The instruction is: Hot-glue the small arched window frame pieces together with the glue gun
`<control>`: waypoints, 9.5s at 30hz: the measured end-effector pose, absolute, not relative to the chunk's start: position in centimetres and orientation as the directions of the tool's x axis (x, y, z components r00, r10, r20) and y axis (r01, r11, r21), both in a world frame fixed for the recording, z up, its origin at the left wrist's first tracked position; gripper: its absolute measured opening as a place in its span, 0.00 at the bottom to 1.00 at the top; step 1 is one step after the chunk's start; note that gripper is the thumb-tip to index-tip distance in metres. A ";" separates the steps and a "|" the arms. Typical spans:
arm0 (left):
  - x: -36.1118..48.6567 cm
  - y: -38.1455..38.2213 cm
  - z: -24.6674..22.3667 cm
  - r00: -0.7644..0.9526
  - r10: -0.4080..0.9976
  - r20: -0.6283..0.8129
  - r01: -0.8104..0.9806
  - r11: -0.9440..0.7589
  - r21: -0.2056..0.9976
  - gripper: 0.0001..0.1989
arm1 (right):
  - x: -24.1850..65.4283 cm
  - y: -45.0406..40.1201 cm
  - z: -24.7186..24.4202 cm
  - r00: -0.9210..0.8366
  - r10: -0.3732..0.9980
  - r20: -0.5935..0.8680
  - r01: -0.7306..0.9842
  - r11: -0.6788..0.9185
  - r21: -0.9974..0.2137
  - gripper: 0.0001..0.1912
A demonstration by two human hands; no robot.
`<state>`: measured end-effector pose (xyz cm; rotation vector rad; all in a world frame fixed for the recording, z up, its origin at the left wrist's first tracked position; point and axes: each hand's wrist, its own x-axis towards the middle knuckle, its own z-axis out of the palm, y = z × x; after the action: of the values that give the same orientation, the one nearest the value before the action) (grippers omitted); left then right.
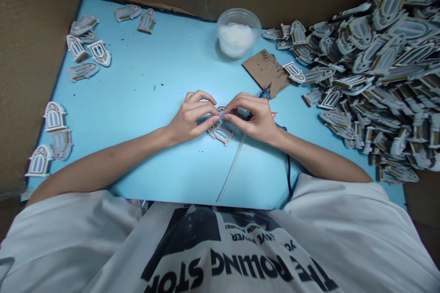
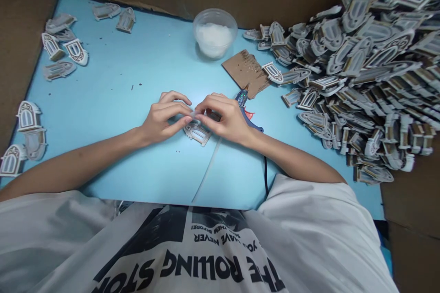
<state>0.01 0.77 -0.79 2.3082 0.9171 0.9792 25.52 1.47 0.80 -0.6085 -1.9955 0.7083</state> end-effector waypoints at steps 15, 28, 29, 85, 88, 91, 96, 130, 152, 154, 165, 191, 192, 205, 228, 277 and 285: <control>0.4 0.6 -0.3 0.452 0.796 0.403 0.379 -0.580 0.721 0.19 | 26.2 1.2 0.3 -0.785 0.400 0.472 0.144 0.860 -0.490 0.10; 0.3 0.6 -0.6 0.469 0.817 0.337 0.387 -0.532 0.753 0.21 | 26.0 1.3 0.1 -0.824 0.312 0.472 0.099 0.901 -0.422 0.07; 0.3 0.6 -0.6 0.468 0.822 0.325 0.387 -0.521 0.760 0.22 | 26.0 1.4 0.2 -0.829 0.313 0.463 0.101 0.899 -0.426 0.07; 0.7 2.8 1.1 0.733 0.484 0.477 0.344 -0.870 0.353 0.07 | 31.9 -0.1 0.3 -0.295 0.955 0.027 -0.250 -0.050 -0.967 0.26; 0.7 2.9 1.0 0.729 0.504 0.464 0.355 -0.857 0.373 0.07 | 32.1 -0.2 0.3 -0.355 0.935 0.019 -0.237 -0.070 -0.969 0.28; 0.7 2.9 1.0 0.727 0.528 0.439 0.371 -0.840 0.395 0.08 | 32.5 0.1 0.3 -0.406 0.914 -0.004 -0.205 -0.095 -0.974 0.35; 0.7 2.8 1.0 0.711 0.572 0.410 0.401 -0.808 0.431 0.09 | 32.5 0.5 0.2 -0.389 0.921 0.008 -0.167 -0.061 -0.984 0.32; 1.0 3.1 0.6 0.689 0.630 0.357 0.430 -0.753 0.499 0.21 | 32.8 -0.9 1.3 -0.441 0.887 0.136 0.297 0.288 -0.911 0.20; 1.0 3.1 0.8 0.699 0.639 0.321 0.447 -0.741 0.501 0.23 | 32.9 -1.0 1.6 -0.445 0.887 0.125 0.401 0.323 -0.857 0.19; 1.0 3.1 0.8 0.698 0.642 0.316 0.449 -0.737 0.505 0.23 | 32.9 -1.0 1.6 -0.442 0.889 0.120 0.408 0.318 -0.856 0.20; 1.0 3.1 0.9 0.693 0.657 0.298 0.457 -0.720 0.522 0.22 | 33.1 -0.9 1.4 -0.440 0.891 0.114 0.434 0.323 -0.841 0.22; 1.1 3.2 0.9 0.690 0.663 0.290 0.456 -0.710 0.537 0.22 | 33.1 -0.9 1.1 -0.397 0.917 0.051 0.462 0.247 -0.852 0.29; 1.1 3.2 1.0 0.691 0.662 0.292 0.455 -0.711 0.536 0.23 | 33.2 -0.9 1.1 -0.401 0.915 0.051 0.464 0.251 -0.849 0.29; 1.0 3.3 0.9 0.690 0.663 0.290 0.458 -0.711 0.534 0.23 | 33.1 -0.9 1.1 -0.396 0.916 0.069 0.473 0.268 -0.839 0.29; 0.4 3.2 1.6 0.886 0.380 0.266 0.222 -0.851 0.477 0.20 | 33.3 -0.9 0.8 -0.233 0.968 0.091 0.179 0.135 -0.975 0.30; 1.3 1.6 1.8 0.917 0.160 0.364 0.176 -0.984 -0.011 0.17 | 32.6 -0.6 1.1 -0.216 0.973 0.081 -0.009 0.081 -0.997 0.24; 0.8 2.4 1.6 0.792 0.200 0.577 0.263 -0.964 -0.026 0.29 | 33.2 -0.7 0.8 -0.278 0.950 0.141 0.009 0.150 -0.989 0.24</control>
<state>0.82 2.41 1.58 3.0728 0.3987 0.9708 33.20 -0.71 0.78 -0.9737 -1.5012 1.2819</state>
